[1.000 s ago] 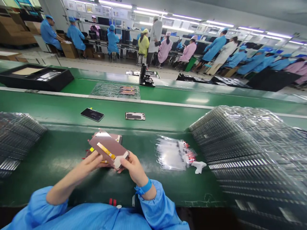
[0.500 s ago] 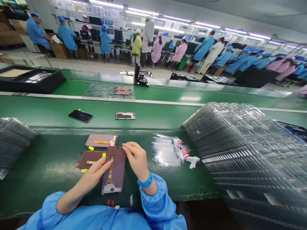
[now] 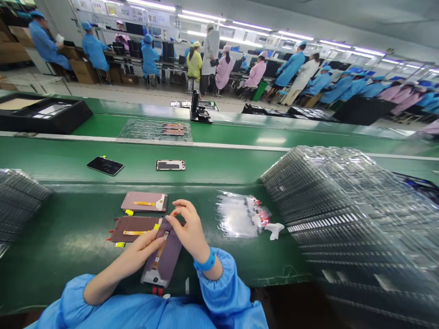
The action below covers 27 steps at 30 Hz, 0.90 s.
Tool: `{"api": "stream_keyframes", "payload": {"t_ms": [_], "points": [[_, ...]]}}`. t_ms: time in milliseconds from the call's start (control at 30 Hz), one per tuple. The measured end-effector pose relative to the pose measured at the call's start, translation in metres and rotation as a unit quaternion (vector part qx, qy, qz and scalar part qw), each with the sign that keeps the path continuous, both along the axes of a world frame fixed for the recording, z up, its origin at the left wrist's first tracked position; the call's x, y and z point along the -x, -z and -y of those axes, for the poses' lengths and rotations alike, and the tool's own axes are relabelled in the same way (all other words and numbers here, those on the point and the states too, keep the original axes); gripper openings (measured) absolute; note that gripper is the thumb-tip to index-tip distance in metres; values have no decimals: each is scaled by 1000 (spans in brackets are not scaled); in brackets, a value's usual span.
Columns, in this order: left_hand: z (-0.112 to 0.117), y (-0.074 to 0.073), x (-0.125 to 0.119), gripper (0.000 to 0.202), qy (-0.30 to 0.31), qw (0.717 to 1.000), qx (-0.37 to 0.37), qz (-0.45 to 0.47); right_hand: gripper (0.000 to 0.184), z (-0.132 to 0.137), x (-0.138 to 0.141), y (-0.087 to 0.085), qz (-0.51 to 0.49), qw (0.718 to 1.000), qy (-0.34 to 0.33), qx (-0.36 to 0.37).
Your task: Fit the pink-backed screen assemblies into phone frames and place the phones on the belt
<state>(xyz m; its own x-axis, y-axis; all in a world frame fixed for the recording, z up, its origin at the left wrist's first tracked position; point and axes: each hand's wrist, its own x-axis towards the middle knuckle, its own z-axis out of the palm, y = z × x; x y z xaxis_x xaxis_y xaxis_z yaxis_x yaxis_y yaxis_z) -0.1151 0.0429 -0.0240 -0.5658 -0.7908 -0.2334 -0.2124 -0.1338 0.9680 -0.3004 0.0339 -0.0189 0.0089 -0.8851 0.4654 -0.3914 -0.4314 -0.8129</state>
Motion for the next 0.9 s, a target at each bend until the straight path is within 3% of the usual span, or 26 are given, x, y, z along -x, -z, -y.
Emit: {"api": "stream_keyframes", "payload": {"t_ms": [100, 167, 233, 300, 367, 433, 567, 700, 833, 900], "points": [[-4, -4, -1, 40, 21, 1000, -4, 18, 11, 11, 8, 3, -36, 998, -49, -14], [-4, -4, -1, 39, 22, 999, 7, 32, 11, 11, 8, 3, -98, 992, -52, 54], [-3, -2, -1, 36, 5, 999, 12, 40, 17, 6, 3, 1, -197, 963, -2, 183], [-2, 1, 1, 32, -39, 998, 14, 40, 17, -2, -5, -2, -282, 914, 41, 290], [-1, 4, 3, 29, -84, 996, 8, 10, 19, -12, -13, -5, -329, 881, 24, 339], [0, 6, 3, 25, -108, 991, -36, -64, 21, -20, -17, -9, -337, 867, -5, 367], [6, 6, -3, 31, -93, 954, -215, -189, 17, -26, -18, -14, -283, 883, -12, 373], [20, 4, -8, 52, -35, 920, -340, -193, 23, -20, -20, -9, -254, 902, -53, 345], [35, 4, -7, 42, -66, 930, -332, -144, 26, -25, -24, -11, -262, 887, -96, 368], [42, 6, -6, 38, -99, 933, -314, -148, 24, -36, -21, -20, -246, 897, -113, 351]]}}
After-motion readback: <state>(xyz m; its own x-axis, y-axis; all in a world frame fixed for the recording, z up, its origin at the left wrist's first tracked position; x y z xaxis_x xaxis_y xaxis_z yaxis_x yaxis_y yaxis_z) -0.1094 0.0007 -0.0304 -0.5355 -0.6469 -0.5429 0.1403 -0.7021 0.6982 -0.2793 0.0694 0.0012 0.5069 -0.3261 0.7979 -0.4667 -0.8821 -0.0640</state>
